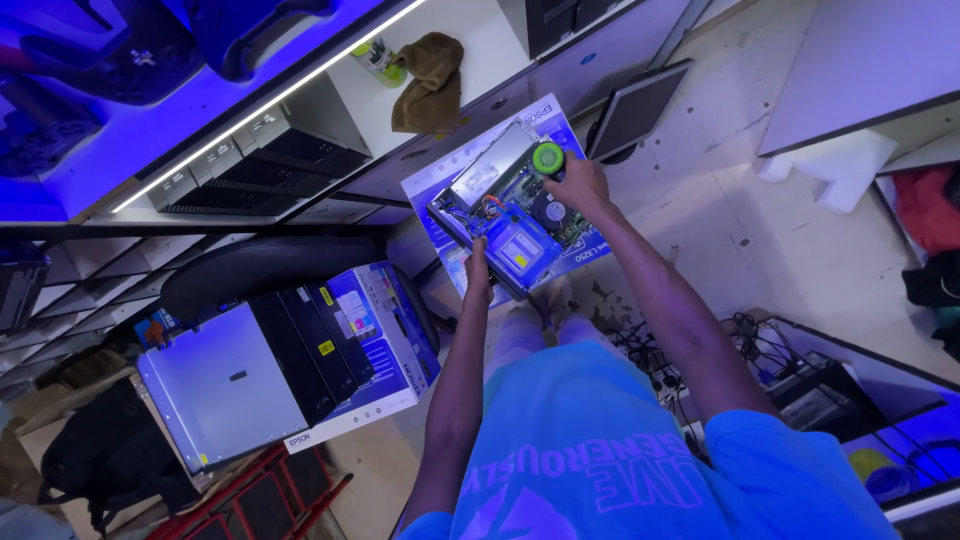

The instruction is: The person uses a handheld air blower to clean the interior of an open desktop computer case, then wipes the inside with a cloth. The person holds the case with one hand while directing the blower with the other, and later uses the cloth to wipe components and surfaces inside the case.

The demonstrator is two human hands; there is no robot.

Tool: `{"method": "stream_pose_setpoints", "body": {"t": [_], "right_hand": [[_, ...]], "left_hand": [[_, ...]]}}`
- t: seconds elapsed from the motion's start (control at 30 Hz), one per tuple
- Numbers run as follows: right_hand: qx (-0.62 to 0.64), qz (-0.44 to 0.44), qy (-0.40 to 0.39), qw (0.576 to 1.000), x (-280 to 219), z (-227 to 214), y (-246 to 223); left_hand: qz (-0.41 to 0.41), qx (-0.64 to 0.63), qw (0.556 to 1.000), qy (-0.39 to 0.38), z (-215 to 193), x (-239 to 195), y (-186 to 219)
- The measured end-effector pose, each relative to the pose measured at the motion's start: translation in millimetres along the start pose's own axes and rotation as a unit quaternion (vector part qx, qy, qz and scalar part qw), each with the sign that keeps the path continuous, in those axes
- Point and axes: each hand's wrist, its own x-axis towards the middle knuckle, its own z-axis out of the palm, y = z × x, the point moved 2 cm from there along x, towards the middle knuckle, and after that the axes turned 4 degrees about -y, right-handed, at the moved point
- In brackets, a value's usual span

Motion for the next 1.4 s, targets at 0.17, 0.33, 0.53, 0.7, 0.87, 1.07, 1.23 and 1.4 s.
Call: {"method": "stream_pose_setpoints", "body": {"t": [0.17,0.33,0.53,0.7,0.87,1.07,1.23,1.4], "right_hand": [[0.136,-0.048,-0.068,0.987,-32,-26,-23],[0.140,0.010,-0.045,0.989,-5,-14,-9],[0.014,0.010,-0.135,0.991,-18,-23,-47],[-0.130,-0.009,-0.111,0.985,-6,-8,-52],[0.143,0.007,-0.056,0.988,-37,-18,-42],[0.313,0.047,-0.001,0.948,-101,2,-21],[0.342,0.098,0.072,0.932,-123,36,24],[0.323,0.131,0.152,0.925,-155,25,1]], "left_hand": [[-0.010,0.001,1.000,-0.012,-4,5,-4],[-0.020,-0.002,0.999,-0.029,-2,-8,13],[-0.016,0.015,0.998,-0.058,-7,-13,23],[-0.021,0.038,0.997,-0.058,-13,-14,31],[-0.020,0.050,0.996,-0.065,-20,-21,47],[-0.015,0.053,0.996,-0.070,-26,-6,47],[-0.013,0.064,0.996,-0.066,-28,6,39],[-0.015,0.059,0.996,-0.059,-28,1,42]]}}
